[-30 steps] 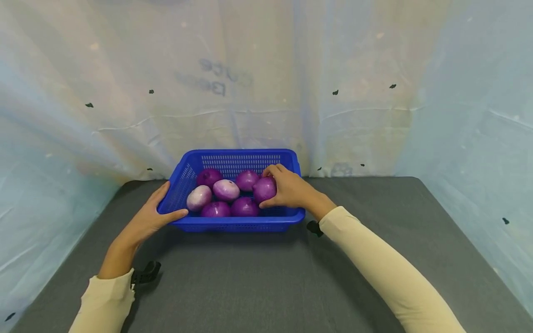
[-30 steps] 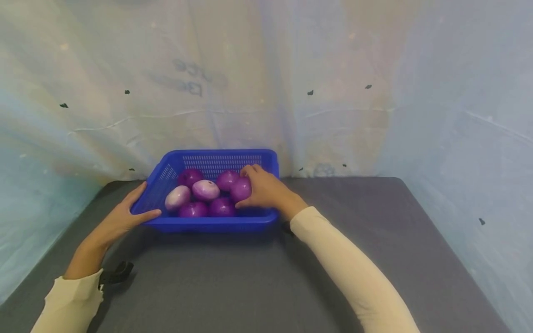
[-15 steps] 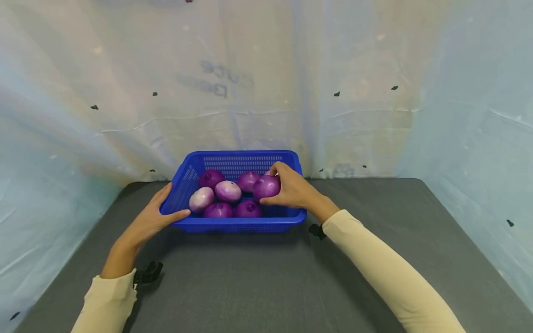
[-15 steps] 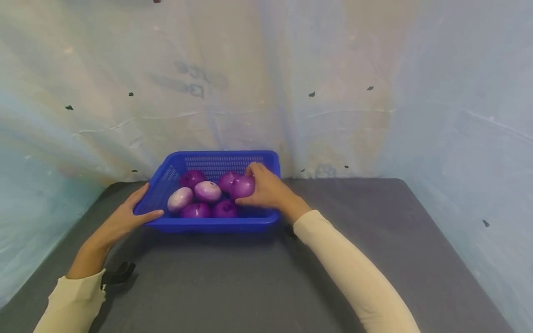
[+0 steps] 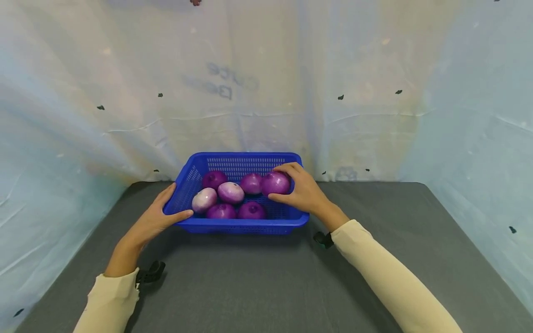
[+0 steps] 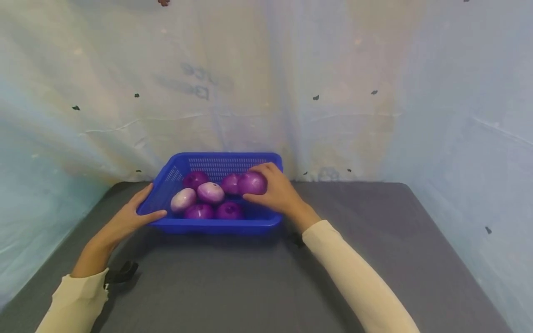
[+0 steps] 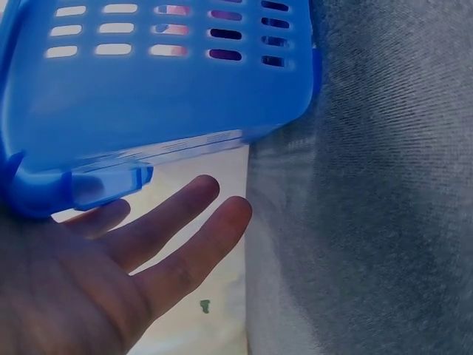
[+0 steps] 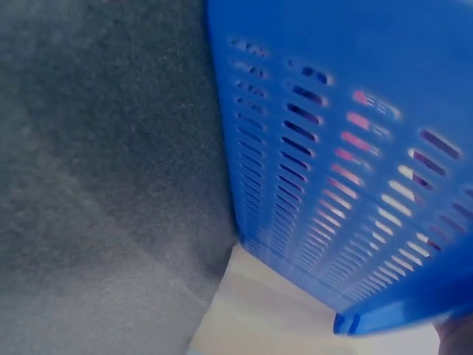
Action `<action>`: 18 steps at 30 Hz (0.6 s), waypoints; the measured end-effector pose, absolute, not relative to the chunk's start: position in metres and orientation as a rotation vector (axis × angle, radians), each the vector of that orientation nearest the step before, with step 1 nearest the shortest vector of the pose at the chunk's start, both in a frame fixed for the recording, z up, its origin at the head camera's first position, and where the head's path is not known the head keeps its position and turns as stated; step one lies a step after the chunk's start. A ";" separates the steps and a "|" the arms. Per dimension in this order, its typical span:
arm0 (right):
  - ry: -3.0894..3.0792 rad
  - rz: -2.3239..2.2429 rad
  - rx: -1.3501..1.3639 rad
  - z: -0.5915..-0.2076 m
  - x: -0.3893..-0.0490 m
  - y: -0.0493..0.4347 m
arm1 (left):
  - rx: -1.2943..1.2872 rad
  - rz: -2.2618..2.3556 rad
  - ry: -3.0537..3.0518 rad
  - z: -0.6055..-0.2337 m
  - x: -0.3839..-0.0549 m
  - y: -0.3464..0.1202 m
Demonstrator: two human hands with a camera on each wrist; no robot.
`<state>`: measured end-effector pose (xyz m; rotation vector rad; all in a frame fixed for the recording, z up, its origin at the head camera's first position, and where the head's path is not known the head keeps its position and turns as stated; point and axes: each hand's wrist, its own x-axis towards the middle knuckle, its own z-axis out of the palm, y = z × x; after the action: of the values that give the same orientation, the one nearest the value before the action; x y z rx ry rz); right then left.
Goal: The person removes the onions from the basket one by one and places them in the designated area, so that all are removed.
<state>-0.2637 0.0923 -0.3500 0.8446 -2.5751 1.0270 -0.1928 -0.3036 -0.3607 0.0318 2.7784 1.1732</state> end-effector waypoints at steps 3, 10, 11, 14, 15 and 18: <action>-2.542 1.074 0.806 -0.350 -0.259 0.102 | 0.030 1.132 2.779 -0.360 -0.193 -0.305; -2.430 1.186 0.709 -0.349 -0.253 0.133 | 0.070 1.074 2.811 -0.357 -0.194 -0.305; -2.418 1.197 0.694 -0.349 -0.252 0.137 | 0.082 1.061 2.824 -0.356 -0.193 -0.305; -2.390 1.211 0.643 -0.349 -0.251 0.149 | 0.120 1.045 2.848 -0.355 -0.192 -0.305; -2.381 1.216 0.623 -0.350 -0.251 0.153 | 0.128 1.044 2.851 -0.355 -0.192 -0.305; -2.355 1.229 0.570 -0.354 -0.255 0.163 | 0.132 1.044 2.854 -0.355 -0.191 -0.305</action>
<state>-0.2547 0.1633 -0.3544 0.5696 -2.3551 1.2287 -0.1908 -0.3055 -0.3547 0.1323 2.8538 1.0435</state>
